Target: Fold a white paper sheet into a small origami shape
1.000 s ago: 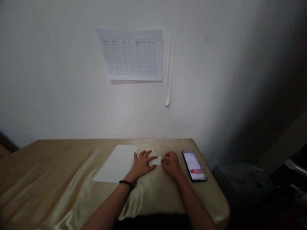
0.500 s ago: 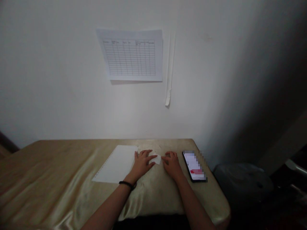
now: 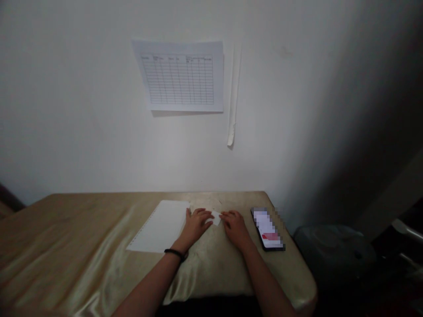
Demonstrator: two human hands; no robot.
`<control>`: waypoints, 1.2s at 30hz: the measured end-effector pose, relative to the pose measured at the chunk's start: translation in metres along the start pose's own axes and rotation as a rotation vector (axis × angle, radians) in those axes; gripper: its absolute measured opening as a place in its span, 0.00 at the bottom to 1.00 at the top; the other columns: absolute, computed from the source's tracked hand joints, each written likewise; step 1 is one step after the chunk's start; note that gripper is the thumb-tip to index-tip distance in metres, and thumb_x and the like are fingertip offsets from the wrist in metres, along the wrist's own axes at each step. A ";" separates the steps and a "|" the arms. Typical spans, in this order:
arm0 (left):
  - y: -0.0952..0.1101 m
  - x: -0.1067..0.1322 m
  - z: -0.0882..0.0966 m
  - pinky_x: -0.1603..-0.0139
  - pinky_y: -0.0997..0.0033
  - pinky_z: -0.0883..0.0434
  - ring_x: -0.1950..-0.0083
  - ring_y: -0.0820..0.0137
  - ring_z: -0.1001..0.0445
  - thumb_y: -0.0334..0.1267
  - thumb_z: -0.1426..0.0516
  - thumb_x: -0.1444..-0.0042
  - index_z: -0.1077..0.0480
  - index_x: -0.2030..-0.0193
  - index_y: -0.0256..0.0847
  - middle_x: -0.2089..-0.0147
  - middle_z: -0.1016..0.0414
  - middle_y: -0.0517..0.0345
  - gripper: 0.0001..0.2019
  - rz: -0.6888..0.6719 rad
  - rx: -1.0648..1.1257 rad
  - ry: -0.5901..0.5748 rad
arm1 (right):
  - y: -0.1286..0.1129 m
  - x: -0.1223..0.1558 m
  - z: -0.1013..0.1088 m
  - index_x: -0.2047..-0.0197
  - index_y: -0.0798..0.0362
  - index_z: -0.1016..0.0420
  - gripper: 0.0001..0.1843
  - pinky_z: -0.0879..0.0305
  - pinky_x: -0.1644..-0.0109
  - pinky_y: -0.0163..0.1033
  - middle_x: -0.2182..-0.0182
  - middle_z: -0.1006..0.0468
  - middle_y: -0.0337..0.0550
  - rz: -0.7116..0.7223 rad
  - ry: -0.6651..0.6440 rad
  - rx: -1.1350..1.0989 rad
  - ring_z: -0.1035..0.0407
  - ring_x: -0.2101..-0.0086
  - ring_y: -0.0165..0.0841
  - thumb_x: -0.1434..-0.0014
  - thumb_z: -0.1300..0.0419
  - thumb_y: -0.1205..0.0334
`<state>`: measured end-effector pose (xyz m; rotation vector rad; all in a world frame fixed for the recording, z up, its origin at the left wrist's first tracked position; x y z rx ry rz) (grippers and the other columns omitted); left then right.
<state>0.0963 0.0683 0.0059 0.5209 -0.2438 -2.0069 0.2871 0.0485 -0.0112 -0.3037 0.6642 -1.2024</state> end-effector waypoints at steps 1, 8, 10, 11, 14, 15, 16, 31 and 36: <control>-0.001 0.000 0.000 0.32 0.25 0.66 0.33 0.56 0.37 0.45 0.41 0.37 0.24 0.48 0.58 0.41 0.23 0.61 0.11 0.007 0.009 -0.014 | 0.000 0.000 0.000 0.43 0.43 0.24 0.23 0.47 0.34 0.51 0.43 0.23 0.41 -0.002 -0.003 0.003 0.39 0.42 0.39 0.37 0.47 0.69; 0.000 0.001 -0.002 0.33 0.23 0.70 0.31 0.52 0.40 0.54 0.39 0.42 0.27 0.42 0.60 0.36 0.26 0.59 0.21 0.005 0.021 -0.100 | -0.001 -0.001 0.002 0.48 0.41 0.20 0.20 0.44 0.38 0.48 0.48 0.22 0.42 -0.028 -0.030 0.014 0.35 0.46 0.39 0.39 0.44 0.68; 0.001 0.001 -0.002 0.33 0.23 0.69 0.32 0.53 0.39 0.53 0.39 0.41 0.27 0.42 0.60 0.37 0.26 0.60 0.20 -0.002 0.023 -0.100 | 0.000 -0.001 0.002 0.48 0.41 0.20 0.19 0.44 0.38 0.48 0.48 0.22 0.42 -0.037 -0.030 0.012 0.35 0.46 0.39 0.40 0.42 0.67; 0.001 0.001 -0.002 0.33 0.24 0.69 0.32 0.54 0.39 0.52 0.39 0.40 0.27 0.42 0.61 0.37 0.26 0.61 0.19 -0.003 0.022 -0.096 | 0.001 -0.001 0.001 0.48 0.40 0.20 0.19 0.44 0.38 0.48 0.48 0.22 0.42 -0.039 -0.025 0.011 0.36 0.45 0.39 0.40 0.41 0.67; 0.001 0.001 -0.002 0.32 0.25 0.68 0.33 0.56 0.37 0.50 0.40 0.39 0.27 0.43 0.61 0.38 0.25 0.62 0.17 -0.006 0.027 -0.083 | 0.003 -0.002 0.000 0.49 0.41 0.20 0.19 0.43 0.39 0.48 0.49 0.22 0.42 -0.032 -0.021 0.002 0.35 0.46 0.40 0.41 0.40 0.66; 0.001 0.001 -0.002 0.32 0.24 0.69 0.33 0.56 0.37 0.50 0.40 0.39 0.27 0.43 0.61 0.38 0.25 0.62 0.17 -0.009 0.032 -0.083 | 0.004 -0.002 -0.001 0.49 0.41 0.20 0.18 0.43 0.39 0.48 0.49 0.22 0.42 -0.031 -0.022 0.001 0.35 0.46 0.40 0.41 0.39 0.66; 0.001 0.001 -0.003 0.32 0.24 0.69 0.33 0.56 0.37 0.51 0.40 0.39 0.27 0.43 0.62 0.38 0.25 0.62 0.17 -0.013 0.036 -0.086 | 0.005 -0.003 -0.001 0.50 0.41 0.19 0.17 0.43 0.39 0.48 0.50 0.22 0.43 -0.035 -0.023 0.000 0.35 0.47 0.40 0.41 0.39 0.66; -0.002 -0.001 -0.008 0.33 0.24 0.75 0.30 0.53 0.42 0.50 0.37 0.42 0.26 0.45 0.63 0.38 0.25 0.63 0.17 -0.078 0.053 -0.077 | 0.002 -0.002 0.002 0.56 0.43 0.17 0.10 0.44 0.40 0.48 0.52 0.20 0.42 -0.016 0.021 0.007 0.34 0.48 0.40 0.40 0.37 0.63; -0.006 0.000 -0.011 0.34 0.24 0.75 0.29 0.52 0.43 0.51 0.36 0.43 0.29 0.41 0.63 0.37 0.26 0.62 0.22 -0.070 0.082 -0.101 | 0.002 -0.002 -0.001 0.53 0.42 0.18 0.14 0.45 0.38 0.50 0.50 0.20 0.42 0.002 0.007 0.017 0.35 0.46 0.42 0.42 0.35 0.63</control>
Point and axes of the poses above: each hand's wrist, its own x-axis away from the middle knuckle, its own z-axis out of the back of the hand, y = z × x, the point moved 4 cm from there along -x, towards the middle knuckle
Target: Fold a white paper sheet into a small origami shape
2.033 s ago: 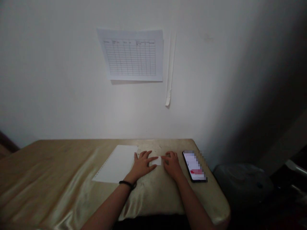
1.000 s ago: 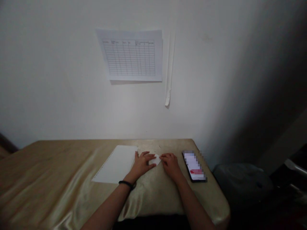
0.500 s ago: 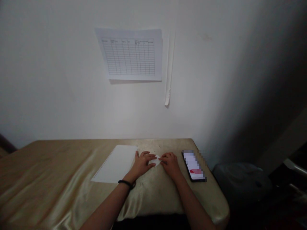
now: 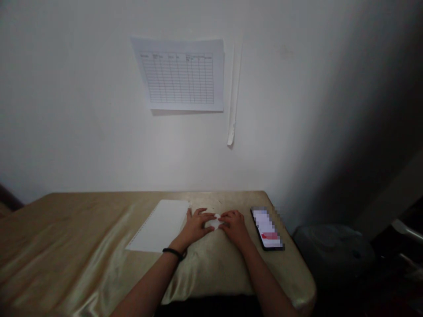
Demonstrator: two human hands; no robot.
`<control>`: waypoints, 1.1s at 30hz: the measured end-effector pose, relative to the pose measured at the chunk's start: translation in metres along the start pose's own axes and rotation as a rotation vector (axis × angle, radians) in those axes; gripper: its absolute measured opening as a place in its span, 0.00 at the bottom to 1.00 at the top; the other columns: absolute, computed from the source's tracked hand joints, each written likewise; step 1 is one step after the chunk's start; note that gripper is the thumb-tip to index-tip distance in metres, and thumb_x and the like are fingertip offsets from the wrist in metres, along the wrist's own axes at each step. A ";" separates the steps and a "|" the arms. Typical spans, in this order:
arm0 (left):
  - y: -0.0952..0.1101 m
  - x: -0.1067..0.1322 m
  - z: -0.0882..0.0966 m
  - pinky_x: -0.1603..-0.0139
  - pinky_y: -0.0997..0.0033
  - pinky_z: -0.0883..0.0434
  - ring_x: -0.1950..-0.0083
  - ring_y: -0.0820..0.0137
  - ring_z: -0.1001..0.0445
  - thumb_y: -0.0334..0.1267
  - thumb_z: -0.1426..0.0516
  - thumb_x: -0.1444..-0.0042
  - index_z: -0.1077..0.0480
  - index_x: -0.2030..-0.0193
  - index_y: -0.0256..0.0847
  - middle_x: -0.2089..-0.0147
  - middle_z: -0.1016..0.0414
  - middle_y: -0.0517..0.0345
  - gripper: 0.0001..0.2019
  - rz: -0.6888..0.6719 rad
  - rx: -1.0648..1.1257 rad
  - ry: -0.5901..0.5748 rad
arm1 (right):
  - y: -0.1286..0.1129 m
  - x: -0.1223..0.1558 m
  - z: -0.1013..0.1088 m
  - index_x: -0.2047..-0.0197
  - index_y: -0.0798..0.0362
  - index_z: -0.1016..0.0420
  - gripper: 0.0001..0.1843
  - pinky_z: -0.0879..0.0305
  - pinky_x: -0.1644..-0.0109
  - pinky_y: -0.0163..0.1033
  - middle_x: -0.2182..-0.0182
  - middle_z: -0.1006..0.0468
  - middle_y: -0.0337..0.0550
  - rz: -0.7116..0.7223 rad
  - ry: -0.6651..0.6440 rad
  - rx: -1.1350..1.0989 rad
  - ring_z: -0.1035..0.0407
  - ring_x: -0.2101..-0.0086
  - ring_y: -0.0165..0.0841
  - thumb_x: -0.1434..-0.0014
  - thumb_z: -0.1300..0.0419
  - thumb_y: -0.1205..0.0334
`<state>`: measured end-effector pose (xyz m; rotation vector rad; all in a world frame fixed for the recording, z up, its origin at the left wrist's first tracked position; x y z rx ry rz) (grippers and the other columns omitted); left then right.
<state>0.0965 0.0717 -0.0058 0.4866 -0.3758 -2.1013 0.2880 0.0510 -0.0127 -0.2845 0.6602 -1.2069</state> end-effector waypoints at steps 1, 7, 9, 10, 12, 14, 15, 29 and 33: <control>0.000 0.000 0.000 0.34 0.23 0.75 0.29 0.51 0.43 0.51 0.36 0.44 0.30 0.40 0.64 0.37 0.26 0.62 0.24 0.000 0.008 -0.011 | 0.000 0.000 0.000 0.53 0.42 0.18 0.14 0.45 0.39 0.50 0.50 0.20 0.42 0.005 0.004 0.006 0.35 0.47 0.42 0.42 0.34 0.63; 0.003 0.001 0.002 0.33 0.24 0.74 0.29 0.51 0.44 0.50 0.34 0.46 0.30 0.40 0.65 0.37 0.26 0.62 0.26 -0.007 0.049 -0.011 | -0.001 0.000 0.000 0.53 0.39 0.18 0.13 0.44 0.40 0.51 0.53 0.19 0.41 0.057 0.046 0.038 0.34 0.48 0.42 0.41 0.35 0.64; 0.004 0.001 0.002 0.33 0.24 0.75 0.29 0.51 0.44 0.49 0.34 0.46 0.30 0.40 0.65 0.37 0.26 0.62 0.25 -0.012 0.058 -0.002 | 0.000 0.000 0.001 0.54 0.40 0.17 0.13 0.43 0.41 0.51 0.54 0.19 0.42 0.065 0.079 0.033 0.33 0.49 0.42 0.41 0.35 0.63; 0.004 0.001 0.002 0.33 0.25 0.75 0.29 0.52 0.44 0.48 0.34 0.45 0.30 0.41 0.65 0.37 0.26 0.62 0.25 -0.013 0.061 0.005 | 0.000 0.000 0.001 0.54 0.40 0.17 0.13 0.42 0.42 0.50 0.55 0.18 0.42 0.071 0.095 0.027 0.33 0.50 0.42 0.41 0.35 0.63; 0.006 0.000 0.003 0.32 0.26 0.74 0.29 0.54 0.42 0.45 0.36 0.43 0.29 0.42 0.63 0.38 0.25 0.61 0.21 -0.002 0.069 0.022 | 0.001 0.000 0.002 0.54 0.40 0.17 0.12 0.40 0.44 0.49 0.56 0.18 0.43 0.087 0.117 0.008 0.32 0.51 0.42 0.40 0.35 0.62; 0.008 0.000 0.005 0.31 0.27 0.73 0.30 0.57 0.40 0.40 0.38 0.40 0.27 0.44 0.60 0.40 0.23 0.61 0.17 0.015 0.080 0.049 | 0.001 0.000 0.003 0.54 0.41 0.17 0.11 0.39 0.45 0.48 0.57 0.18 0.43 0.104 0.135 -0.016 0.32 0.52 0.41 0.39 0.36 0.61; 0.009 0.000 0.007 0.31 0.28 0.73 0.31 0.58 0.39 0.39 0.40 0.38 0.26 0.45 0.58 0.41 0.22 0.61 0.15 0.021 0.087 0.067 | 0.001 0.000 0.004 0.54 0.41 0.17 0.11 0.38 0.46 0.48 0.57 0.18 0.43 0.113 0.141 -0.029 0.31 0.53 0.41 0.38 0.37 0.61; 0.015 -0.002 0.019 0.29 0.36 0.59 0.46 0.62 0.28 0.41 0.38 0.39 0.20 0.56 0.53 0.55 0.19 0.59 0.07 0.002 0.173 0.312 | -0.008 0.000 0.010 0.61 0.47 0.19 0.08 0.38 0.47 0.49 0.63 0.19 0.43 0.215 0.312 -0.147 0.30 0.56 0.39 0.36 0.40 0.59; 0.015 -0.003 0.019 0.30 0.36 0.57 0.45 0.60 0.28 0.43 0.37 0.41 0.19 0.58 0.53 0.55 0.18 0.58 0.06 0.038 0.191 0.320 | -0.009 0.000 0.012 0.59 0.47 0.19 0.08 0.37 0.47 0.49 0.63 0.19 0.44 0.205 0.337 -0.165 0.30 0.57 0.40 0.36 0.40 0.59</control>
Point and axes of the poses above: each hand's wrist, its own x-axis away from the middle knuckle, its own z-axis out of the back of the hand, y = z × x, the point moved 4 cm from there along -x, towards the middle knuckle
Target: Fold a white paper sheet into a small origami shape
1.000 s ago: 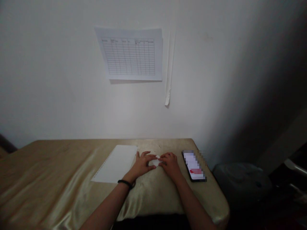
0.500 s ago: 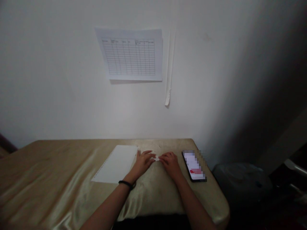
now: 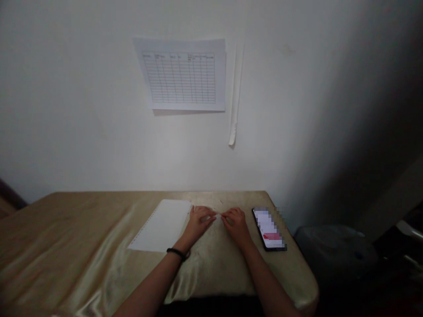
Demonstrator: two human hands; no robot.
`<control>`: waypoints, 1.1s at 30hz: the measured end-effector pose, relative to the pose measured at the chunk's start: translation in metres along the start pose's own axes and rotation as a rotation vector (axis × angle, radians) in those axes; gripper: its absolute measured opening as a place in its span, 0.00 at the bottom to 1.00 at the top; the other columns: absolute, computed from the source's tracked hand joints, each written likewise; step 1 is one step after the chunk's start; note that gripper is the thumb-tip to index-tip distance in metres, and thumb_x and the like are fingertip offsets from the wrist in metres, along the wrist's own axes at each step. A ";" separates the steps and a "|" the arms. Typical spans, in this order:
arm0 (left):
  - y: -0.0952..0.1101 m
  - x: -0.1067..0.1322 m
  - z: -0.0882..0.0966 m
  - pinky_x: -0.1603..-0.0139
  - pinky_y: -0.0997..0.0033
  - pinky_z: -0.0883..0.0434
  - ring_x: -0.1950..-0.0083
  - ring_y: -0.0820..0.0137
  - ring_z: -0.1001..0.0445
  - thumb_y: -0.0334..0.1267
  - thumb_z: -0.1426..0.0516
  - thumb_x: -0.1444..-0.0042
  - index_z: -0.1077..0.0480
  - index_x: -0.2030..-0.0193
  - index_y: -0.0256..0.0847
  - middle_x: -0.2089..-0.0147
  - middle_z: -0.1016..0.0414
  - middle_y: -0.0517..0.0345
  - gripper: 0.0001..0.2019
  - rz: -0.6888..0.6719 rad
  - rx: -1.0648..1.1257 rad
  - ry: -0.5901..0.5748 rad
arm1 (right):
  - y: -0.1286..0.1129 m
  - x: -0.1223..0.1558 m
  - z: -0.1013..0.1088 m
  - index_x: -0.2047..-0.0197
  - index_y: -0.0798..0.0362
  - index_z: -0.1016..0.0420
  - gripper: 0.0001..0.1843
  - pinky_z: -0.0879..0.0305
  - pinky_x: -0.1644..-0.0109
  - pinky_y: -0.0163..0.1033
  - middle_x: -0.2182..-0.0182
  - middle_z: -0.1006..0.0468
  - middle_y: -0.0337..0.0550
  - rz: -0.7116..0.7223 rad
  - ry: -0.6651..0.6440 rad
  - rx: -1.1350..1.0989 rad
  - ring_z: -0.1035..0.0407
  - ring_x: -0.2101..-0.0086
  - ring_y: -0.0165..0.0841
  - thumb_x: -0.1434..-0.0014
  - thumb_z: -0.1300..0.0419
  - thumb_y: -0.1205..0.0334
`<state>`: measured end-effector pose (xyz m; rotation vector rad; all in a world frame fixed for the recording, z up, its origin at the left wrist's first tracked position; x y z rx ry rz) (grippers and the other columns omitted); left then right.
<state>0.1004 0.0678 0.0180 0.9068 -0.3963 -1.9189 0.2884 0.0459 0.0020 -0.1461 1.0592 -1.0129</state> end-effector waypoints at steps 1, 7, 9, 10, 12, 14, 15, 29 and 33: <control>0.000 0.000 0.000 0.30 0.36 0.57 0.45 0.60 0.28 0.43 0.37 0.41 0.19 0.59 0.53 0.55 0.18 0.58 0.06 0.008 0.001 0.003 | -0.001 0.000 0.000 0.59 0.47 0.19 0.08 0.37 0.47 0.49 0.64 0.19 0.44 0.000 0.001 -0.002 0.30 0.57 0.40 0.36 0.40 0.58; -0.002 -0.001 0.001 0.30 0.37 0.57 0.45 0.60 0.28 0.45 0.37 0.42 0.18 0.62 0.51 0.55 0.18 0.57 0.06 0.033 0.014 0.033 | -0.004 -0.001 0.001 0.63 0.47 0.19 0.07 0.37 0.46 0.49 0.66 0.20 0.43 -0.003 0.017 -0.035 0.31 0.56 0.40 0.38 0.38 0.57; -0.002 -0.001 0.001 0.30 0.37 0.56 0.46 0.59 0.27 0.45 0.37 0.42 0.18 0.63 0.51 0.55 0.18 0.57 0.06 0.037 0.033 0.043 | -0.003 -0.002 0.000 0.65 0.47 0.19 0.07 0.37 0.46 0.50 0.66 0.20 0.43 -0.029 0.019 -0.066 0.32 0.56 0.40 0.38 0.37 0.56; -0.002 -0.001 0.001 0.30 0.37 0.55 0.46 0.59 0.27 0.45 0.37 0.42 0.18 0.63 0.50 0.56 0.18 0.56 0.06 0.040 0.044 0.048 | -0.002 -0.002 -0.001 0.65 0.47 0.19 0.08 0.36 0.46 0.50 0.66 0.20 0.44 -0.046 0.018 -0.083 0.32 0.55 0.40 0.39 0.37 0.55; -0.003 -0.001 0.001 0.30 0.37 0.54 0.46 0.59 0.27 0.46 0.36 0.43 0.18 0.64 0.50 0.56 0.18 0.55 0.07 0.050 0.058 0.058 | 0.000 -0.002 -0.002 0.65 0.47 0.18 0.08 0.35 0.46 0.50 0.65 0.20 0.45 -0.082 0.018 -0.112 0.32 0.54 0.41 0.39 0.37 0.54; -0.003 -0.002 0.001 0.31 0.37 0.52 0.46 0.58 0.27 0.45 0.36 0.43 0.18 0.65 0.49 0.56 0.18 0.55 0.06 0.059 0.059 0.064 | 0.001 -0.002 -0.002 0.66 0.47 0.18 0.09 0.35 0.45 0.50 0.65 0.20 0.46 -0.113 0.021 -0.131 0.32 0.54 0.41 0.40 0.37 0.54; -0.003 -0.002 0.001 0.31 0.38 0.51 0.46 0.58 0.28 0.45 0.36 0.43 0.18 0.65 0.49 0.56 0.18 0.55 0.06 0.064 0.055 0.066 | 0.001 -0.002 -0.002 0.66 0.47 0.17 0.09 0.34 0.45 0.50 0.64 0.20 0.46 -0.125 0.023 -0.140 0.32 0.54 0.41 0.40 0.36 0.53; -0.007 -0.003 0.004 0.34 0.45 0.44 0.46 0.59 0.27 0.43 0.37 0.42 0.18 0.64 0.48 0.55 0.18 0.55 0.06 0.066 0.056 0.114 | 0.008 -0.003 0.003 0.66 0.48 0.17 0.15 0.33 0.47 0.50 0.65 0.19 0.47 -0.225 0.088 -0.208 0.30 0.56 0.42 0.42 0.36 0.46; -0.008 -0.004 0.006 0.34 0.47 0.43 0.46 0.59 0.27 0.41 0.38 0.43 0.19 0.63 0.46 0.55 0.18 0.55 0.05 0.085 0.066 0.122 | 0.010 -0.003 0.004 0.66 0.48 0.17 0.15 0.33 0.46 0.51 0.64 0.19 0.48 -0.249 0.110 -0.205 0.29 0.56 0.42 0.42 0.37 0.46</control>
Point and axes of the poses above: each hand's wrist, its own x-axis away from the middle knuckle, its own z-axis out of the back of the hand, y = z × x, the point moved 4 cm from there along -x, towards the middle knuckle
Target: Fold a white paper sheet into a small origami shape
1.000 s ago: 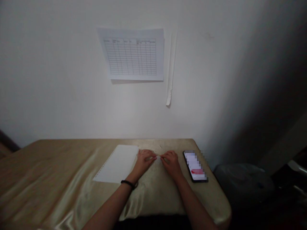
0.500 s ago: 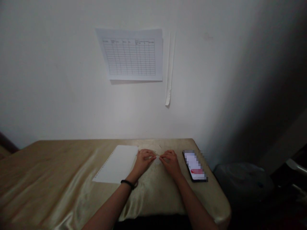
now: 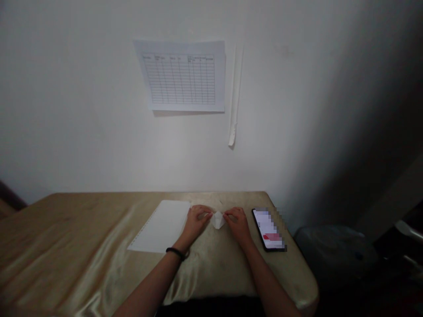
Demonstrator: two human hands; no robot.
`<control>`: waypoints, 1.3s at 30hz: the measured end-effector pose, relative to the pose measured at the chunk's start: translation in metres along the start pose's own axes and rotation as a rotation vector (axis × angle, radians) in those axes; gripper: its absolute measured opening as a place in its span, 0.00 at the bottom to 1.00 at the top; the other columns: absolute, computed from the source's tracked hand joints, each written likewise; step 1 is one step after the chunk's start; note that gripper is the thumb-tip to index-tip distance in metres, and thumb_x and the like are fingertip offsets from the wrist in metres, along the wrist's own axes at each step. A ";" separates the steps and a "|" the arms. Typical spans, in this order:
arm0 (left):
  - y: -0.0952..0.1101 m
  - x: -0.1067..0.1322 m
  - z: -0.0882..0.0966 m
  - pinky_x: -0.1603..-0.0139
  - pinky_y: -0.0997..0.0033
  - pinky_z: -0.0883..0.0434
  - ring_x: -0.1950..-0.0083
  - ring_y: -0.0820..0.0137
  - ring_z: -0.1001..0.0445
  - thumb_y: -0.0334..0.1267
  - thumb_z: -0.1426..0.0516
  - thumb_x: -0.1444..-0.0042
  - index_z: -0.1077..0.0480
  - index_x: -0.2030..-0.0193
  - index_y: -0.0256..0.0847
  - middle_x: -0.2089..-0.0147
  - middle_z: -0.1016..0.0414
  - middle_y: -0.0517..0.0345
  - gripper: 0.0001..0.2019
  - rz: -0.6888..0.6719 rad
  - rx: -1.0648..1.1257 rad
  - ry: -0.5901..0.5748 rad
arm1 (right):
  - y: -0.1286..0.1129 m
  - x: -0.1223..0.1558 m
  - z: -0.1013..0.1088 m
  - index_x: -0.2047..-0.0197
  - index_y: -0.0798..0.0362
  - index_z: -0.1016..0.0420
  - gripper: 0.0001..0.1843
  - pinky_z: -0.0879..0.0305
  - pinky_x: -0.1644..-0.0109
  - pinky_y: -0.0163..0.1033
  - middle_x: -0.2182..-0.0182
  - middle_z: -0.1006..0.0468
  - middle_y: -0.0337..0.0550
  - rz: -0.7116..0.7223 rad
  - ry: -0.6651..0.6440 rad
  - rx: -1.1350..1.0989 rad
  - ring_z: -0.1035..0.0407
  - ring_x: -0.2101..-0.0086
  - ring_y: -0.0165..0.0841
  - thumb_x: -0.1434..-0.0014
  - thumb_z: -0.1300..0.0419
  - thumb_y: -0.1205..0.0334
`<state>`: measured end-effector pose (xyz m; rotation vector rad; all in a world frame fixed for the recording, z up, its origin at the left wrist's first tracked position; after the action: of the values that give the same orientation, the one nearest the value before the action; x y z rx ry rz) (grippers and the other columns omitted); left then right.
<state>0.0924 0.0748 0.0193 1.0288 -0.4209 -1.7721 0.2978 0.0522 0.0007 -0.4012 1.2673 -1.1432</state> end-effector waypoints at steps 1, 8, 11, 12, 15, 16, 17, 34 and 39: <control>0.000 0.000 0.000 0.34 0.48 0.42 0.45 0.59 0.27 0.41 0.38 0.43 0.20 0.63 0.46 0.55 0.18 0.55 0.05 0.005 0.002 -0.001 | 0.000 0.000 0.001 0.66 0.48 0.17 0.15 0.33 0.46 0.51 0.64 0.19 0.48 -0.007 0.007 0.001 0.29 0.56 0.43 0.42 0.37 0.46; -0.004 -0.001 0.003 0.35 0.51 0.40 0.45 0.61 0.27 0.39 0.42 0.40 0.23 0.60 0.45 0.53 0.19 0.56 0.06 0.067 0.001 0.016 | 0.006 0.000 0.006 0.65 0.51 0.20 0.16 0.31 0.48 0.49 0.62 0.21 0.48 -0.077 0.116 0.000 0.28 0.57 0.42 0.42 0.39 0.46; -0.007 -0.001 0.003 0.36 0.50 0.40 0.46 0.62 0.26 0.39 0.44 0.37 0.25 0.61 0.44 0.54 0.19 0.55 0.07 0.097 0.007 0.030 | 0.010 0.001 0.010 0.63 0.52 0.21 0.17 0.31 0.48 0.49 0.61 0.20 0.50 -0.115 0.173 -0.007 0.27 0.57 0.42 0.41 0.40 0.46; -0.008 -0.001 0.003 0.36 0.50 0.40 0.47 0.62 0.26 0.39 0.45 0.37 0.25 0.60 0.44 0.54 0.19 0.55 0.07 0.102 0.006 0.030 | 0.012 0.001 0.010 0.63 0.52 0.21 0.18 0.31 0.48 0.49 0.61 0.20 0.50 -0.124 0.175 -0.010 0.27 0.57 0.42 0.41 0.40 0.46; -0.007 0.000 0.002 0.36 0.48 0.41 0.49 0.62 0.25 0.38 0.45 0.37 0.26 0.60 0.43 0.56 0.19 0.55 0.07 0.092 -0.021 0.013 | 0.014 0.002 0.007 0.62 0.52 0.21 0.17 0.30 0.49 0.49 0.62 0.20 0.49 -0.132 0.145 0.001 0.27 0.58 0.42 0.41 0.40 0.47; -0.006 0.001 0.002 0.35 0.47 0.42 0.50 0.62 0.25 0.37 0.45 0.37 0.25 0.58 0.43 0.56 0.19 0.55 0.07 0.081 -0.034 0.001 | 0.014 0.002 0.006 0.62 0.52 0.20 0.17 0.30 0.49 0.49 0.62 0.20 0.49 -0.124 0.128 0.011 0.27 0.58 0.42 0.41 0.40 0.47; -0.004 0.001 0.001 0.34 0.45 0.44 0.49 0.62 0.26 0.37 0.45 0.37 0.25 0.55 0.44 0.57 0.19 0.55 0.08 0.069 -0.048 -0.013 | 0.014 0.002 0.005 0.62 0.52 0.20 0.17 0.30 0.49 0.49 0.62 0.20 0.49 -0.112 0.109 0.023 0.27 0.58 0.42 0.42 0.40 0.48; -0.002 0.003 0.004 0.32 0.25 0.70 0.42 0.58 0.30 0.35 0.39 0.40 0.21 0.61 0.52 0.54 0.18 0.60 0.06 0.024 -0.170 -0.151 | 0.012 0.000 0.009 0.59 0.49 0.17 0.12 0.31 0.47 0.52 0.62 0.19 0.48 -0.038 -0.003 0.142 0.27 0.57 0.43 0.43 0.38 0.55; -0.006 0.003 0.006 0.32 0.25 0.70 0.43 0.58 0.29 0.35 0.40 0.40 0.21 0.62 0.51 0.55 0.18 0.60 0.07 0.029 -0.172 -0.117 | 0.013 -0.001 0.010 0.65 0.48 0.17 0.08 0.31 0.50 0.49 0.66 0.19 0.46 -0.039 -0.043 0.179 0.26 0.60 0.42 0.46 0.35 0.55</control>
<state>0.0836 0.0735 0.0172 0.7974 -0.3472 -1.8139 0.3128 0.0551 -0.0058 -0.3160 1.1137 -1.2634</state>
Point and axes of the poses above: each hand's wrist, its own x-axis away from the middle knuckle, its own z-axis out of the back of the hand, y = z × x, the point moved 4 cm from there along -x, towards the middle knuckle
